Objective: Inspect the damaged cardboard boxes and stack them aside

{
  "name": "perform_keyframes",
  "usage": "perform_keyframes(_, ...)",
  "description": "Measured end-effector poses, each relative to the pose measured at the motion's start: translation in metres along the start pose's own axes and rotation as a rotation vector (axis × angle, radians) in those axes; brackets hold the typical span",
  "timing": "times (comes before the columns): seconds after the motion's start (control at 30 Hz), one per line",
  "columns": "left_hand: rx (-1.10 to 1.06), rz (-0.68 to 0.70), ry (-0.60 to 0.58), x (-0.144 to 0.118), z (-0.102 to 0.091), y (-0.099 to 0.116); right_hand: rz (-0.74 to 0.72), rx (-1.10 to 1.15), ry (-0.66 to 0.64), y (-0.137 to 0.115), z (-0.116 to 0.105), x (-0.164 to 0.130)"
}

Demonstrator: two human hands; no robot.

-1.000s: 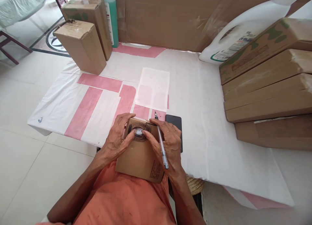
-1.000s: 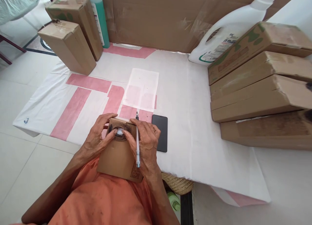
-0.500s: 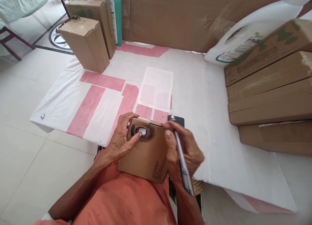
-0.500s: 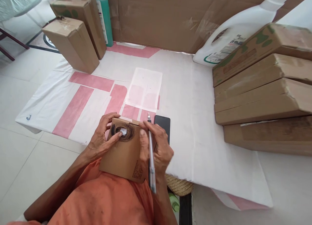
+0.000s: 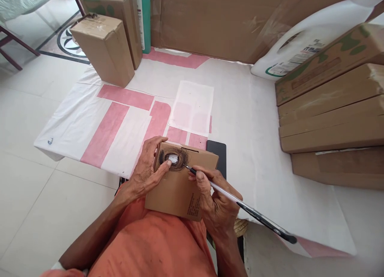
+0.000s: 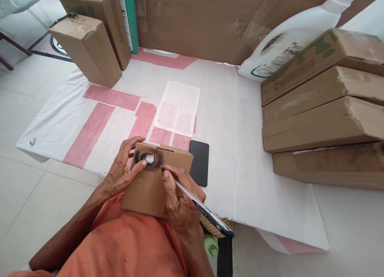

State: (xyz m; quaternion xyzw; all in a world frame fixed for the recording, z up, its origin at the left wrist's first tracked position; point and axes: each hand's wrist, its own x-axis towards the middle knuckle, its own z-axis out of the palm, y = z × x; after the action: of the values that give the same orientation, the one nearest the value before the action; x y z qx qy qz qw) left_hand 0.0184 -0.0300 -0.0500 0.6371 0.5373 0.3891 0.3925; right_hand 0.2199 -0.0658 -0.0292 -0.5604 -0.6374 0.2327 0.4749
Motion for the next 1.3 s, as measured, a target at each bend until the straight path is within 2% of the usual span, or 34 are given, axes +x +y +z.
perform_keyframes(0.37,0.01,0.042,-0.074,0.0,-0.003,0.01,0.0,-0.026,-0.076,-0.002,0.0,0.003)
perform_keyframes(1.07,0.007,0.065,-0.095,0.0,-0.003,0.014,-0.026,-0.013,-0.076,-0.003,0.003,0.006)
perform_keyframes(1.3,0.0,0.07,-0.109,0.0,-0.002,0.012,-0.084,-0.083,-0.091,-0.004,0.002,0.009)
